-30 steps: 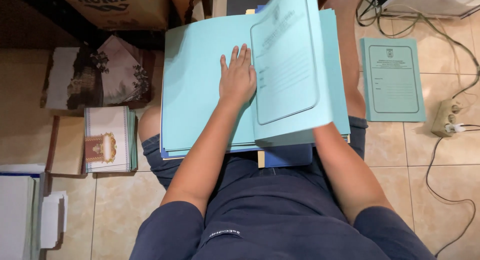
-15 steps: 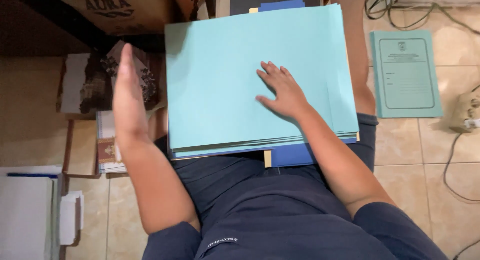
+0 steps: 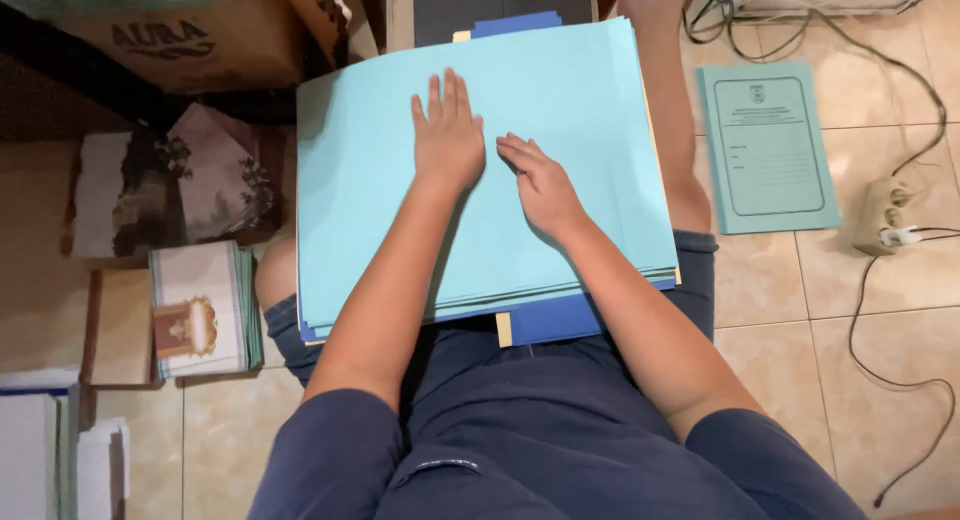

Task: Pressing down on a stack of light blue folders to flatten them and flipping through them.

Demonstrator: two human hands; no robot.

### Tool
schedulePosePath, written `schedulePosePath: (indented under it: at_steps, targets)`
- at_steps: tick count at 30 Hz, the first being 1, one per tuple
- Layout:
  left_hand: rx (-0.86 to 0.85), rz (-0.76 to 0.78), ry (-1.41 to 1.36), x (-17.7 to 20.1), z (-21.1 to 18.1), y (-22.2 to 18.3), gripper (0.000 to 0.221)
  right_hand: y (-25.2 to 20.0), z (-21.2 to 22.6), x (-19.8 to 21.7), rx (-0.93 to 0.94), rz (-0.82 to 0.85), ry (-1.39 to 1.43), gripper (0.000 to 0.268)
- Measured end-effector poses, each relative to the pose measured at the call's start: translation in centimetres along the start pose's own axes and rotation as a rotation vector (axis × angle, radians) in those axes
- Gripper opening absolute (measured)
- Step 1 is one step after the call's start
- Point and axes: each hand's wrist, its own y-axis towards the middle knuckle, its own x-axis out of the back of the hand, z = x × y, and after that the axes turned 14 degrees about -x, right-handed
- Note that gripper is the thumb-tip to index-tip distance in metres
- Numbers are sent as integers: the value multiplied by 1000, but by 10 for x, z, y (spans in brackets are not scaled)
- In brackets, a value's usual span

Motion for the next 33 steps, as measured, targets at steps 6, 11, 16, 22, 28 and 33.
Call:
schedulePosePath:
  at_steps: [6,11,16,22,28,33]
  targets:
    - [-106,192,-100,56,-83,-105,62,9,-33,2,35,24,91,54]
    - [-65,229,-103,52,-57,-71,61,3,-23,10,19,48,199,54]
    - [44,177,-23,18,7,34,60,2,-15,11,-15,47,212,55]
    - [45,166,-10,29,-18,11,61,1,-12,13,-25,60,217,54]
    - [-63,208,-79,60,-67,-86,61,-2,-6,13,-28,46,244,54]
    - [31,229,-126,41,-58,-65,61,-1,-23,5,30,-26,59,51]
